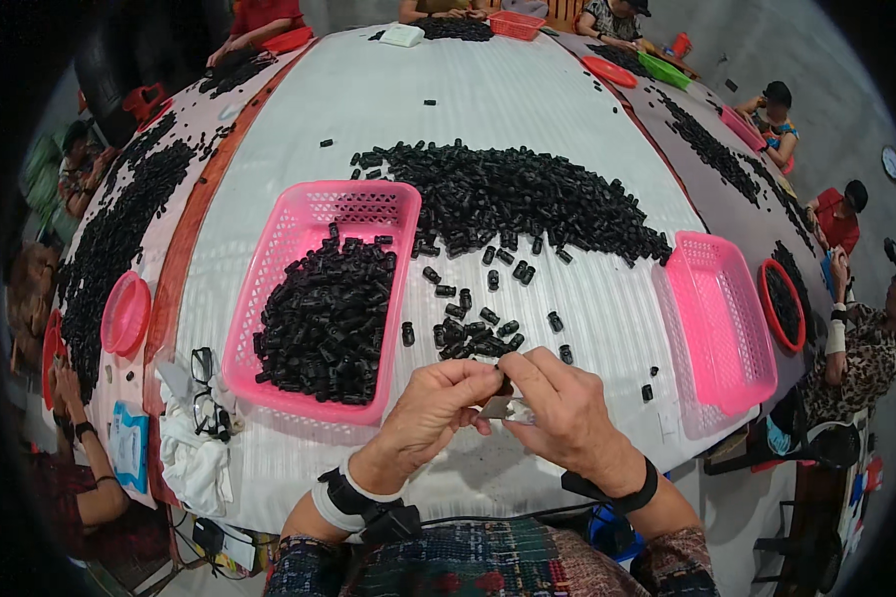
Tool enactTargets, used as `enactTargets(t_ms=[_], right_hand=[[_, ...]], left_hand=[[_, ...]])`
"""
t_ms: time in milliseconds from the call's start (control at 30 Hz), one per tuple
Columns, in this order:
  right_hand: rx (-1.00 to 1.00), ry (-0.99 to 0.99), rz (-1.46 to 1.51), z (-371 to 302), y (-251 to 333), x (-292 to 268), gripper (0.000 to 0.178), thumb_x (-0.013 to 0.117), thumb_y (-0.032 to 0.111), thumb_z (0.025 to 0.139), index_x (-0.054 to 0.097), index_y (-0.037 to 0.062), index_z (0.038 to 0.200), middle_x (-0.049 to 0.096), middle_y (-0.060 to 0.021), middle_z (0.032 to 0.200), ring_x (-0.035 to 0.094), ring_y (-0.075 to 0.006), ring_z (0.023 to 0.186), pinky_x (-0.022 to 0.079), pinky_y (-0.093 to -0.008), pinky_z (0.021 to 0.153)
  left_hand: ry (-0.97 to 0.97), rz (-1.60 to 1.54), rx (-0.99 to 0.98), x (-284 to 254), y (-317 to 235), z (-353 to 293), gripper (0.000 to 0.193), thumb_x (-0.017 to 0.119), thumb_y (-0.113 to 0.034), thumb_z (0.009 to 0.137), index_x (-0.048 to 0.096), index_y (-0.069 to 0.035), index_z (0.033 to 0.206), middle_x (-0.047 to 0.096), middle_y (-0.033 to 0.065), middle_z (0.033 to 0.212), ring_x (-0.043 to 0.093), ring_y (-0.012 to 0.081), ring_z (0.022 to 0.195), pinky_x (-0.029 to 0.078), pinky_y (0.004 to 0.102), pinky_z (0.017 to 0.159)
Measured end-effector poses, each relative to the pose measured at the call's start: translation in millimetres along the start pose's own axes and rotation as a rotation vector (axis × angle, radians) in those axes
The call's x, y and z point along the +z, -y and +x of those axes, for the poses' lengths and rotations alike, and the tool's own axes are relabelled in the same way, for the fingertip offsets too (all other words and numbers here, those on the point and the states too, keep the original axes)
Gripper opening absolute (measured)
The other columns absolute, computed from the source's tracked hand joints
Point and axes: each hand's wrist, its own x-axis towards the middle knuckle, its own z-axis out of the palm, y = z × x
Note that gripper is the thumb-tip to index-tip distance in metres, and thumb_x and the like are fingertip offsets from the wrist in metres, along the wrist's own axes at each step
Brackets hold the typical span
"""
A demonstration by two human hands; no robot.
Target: Manually assembling small black plastic or rubber components for shoes at a manufacturing table.
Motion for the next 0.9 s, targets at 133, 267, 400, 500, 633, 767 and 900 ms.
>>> enactTargets(t_ms=[133, 267, 400, 500, 633, 767, 900], right_hand=[[-0.006, 0.01, 0.024, 0, 1, -1, 0.058, 0.074, 0.009, 0.048, 0.05, 0.0006, 0.101, 0.046, -0.0072, 0.076, 0.054, -0.0208, 0.062, 0.043, -0.0303, 0.05], [-0.019, -0.119, 0.089, -1, -2, 2, 0.056, 0.072, 0.006, 0.048, 0.054, 0.0, 0.1, 0.05, -0.0089, 0.08, 0.055, -0.0209, 0.062, 0.044, -0.0297, 0.05], [-0.098, -0.311, 0.068, -5, -3, 14, 0.051, 0.066, 0.0, 0.047, 0.058, -0.0013, 0.098, 0.054, -0.0113, 0.081, 0.056, -0.0222, 0.062, 0.045, -0.0298, 0.049], [-0.142, -0.368, 0.042, -6, -2, 19, 0.052, 0.063, -0.002, 0.046, 0.059, -0.0028, 0.097, 0.054, -0.0105, 0.078, 0.054, -0.0216, 0.06, 0.043, -0.0295, 0.047], [-0.168, -0.363, -0.001, -8, 2, 17, 0.049, 0.061, -0.001, 0.046, 0.06, -0.0043, 0.095, 0.054, -0.0089, 0.075, 0.052, -0.0191, 0.056, 0.04, -0.0283, 0.044], [-0.215, -0.391, -0.067, -8, 5, 16, 0.043, 0.058, 0.001, 0.048, 0.061, -0.0047, 0.091, 0.053, -0.007, 0.072, 0.047, -0.0165, 0.051, 0.036, -0.0275, 0.042], [-0.231, -0.409, -0.074, -9, 4, 16, 0.04, 0.059, 0.001, 0.049, 0.062, -0.0035, 0.088, 0.053, -0.0061, 0.071, 0.046, -0.0154, 0.051, 0.035, -0.027, 0.042]], left_hand=[[0.018, 0.036, 0.011, -6, 1, 1, 0.02, 0.059, -0.011, 0.083, 0.058, 0.001, 0.098, 0.061, 0.0054, 0.08, 0.057, 0.0103, 0.068, 0.047, 0.0232, 0.054], [0.04, -0.017, -0.017, -5, 1, 2, 0.018, 0.057, -0.013, 0.084, 0.058, 0.001, 0.096, 0.06, 0.0057, 0.079, 0.057, 0.0105, 0.067, 0.047, 0.0226, 0.054], [0.097, -0.346, -0.024, 1, 12, 3, 0.017, 0.054, -0.016, 0.086, 0.059, -0.001, 0.092, 0.06, 0.0062, 0.077, 0.056, 0.0116, 0.065, 0.046, 0.022, 0.054], [0.094, -0.355, -0.015, 0, 15, 3, 0.017, 0.054, -0.018, 0.086, 0.059, -0.002, 0.091, 0.06, 0.0063, 0.077, 0.056, 0.0121, 0.065, 0.045, 0.0228, 0.054], [0.109, -0.363, 0.021, -1, 17, 1, 0.018, 0.055, -0.017, 0.086, 0.058, 0.0, 0.091, 0.059, 0.0058, 0.079, 0.055, 0.0121, 0.066, 0.045, 0.0242, 0.055], [0.105, -0.388, 0.011, -2, 17, -1, 0.018, 0.056, -0.016, 0.085, 0.058, 0.001, 0.092, 0.058, 0.0058, 0.08, 0.054, 0.0116, 0.066, 0.045, 0.0238, 0.055], [0.162, -0.362, 0.014, -1, 12, -3, 0.019, 0.056, -0.015, 0.085, 0.058, 0.001, 0.094, 0.058, 0.0055, 0.08, 0.054, 0.0111, 0.066, 0.044, 0.0237, 0.055]])
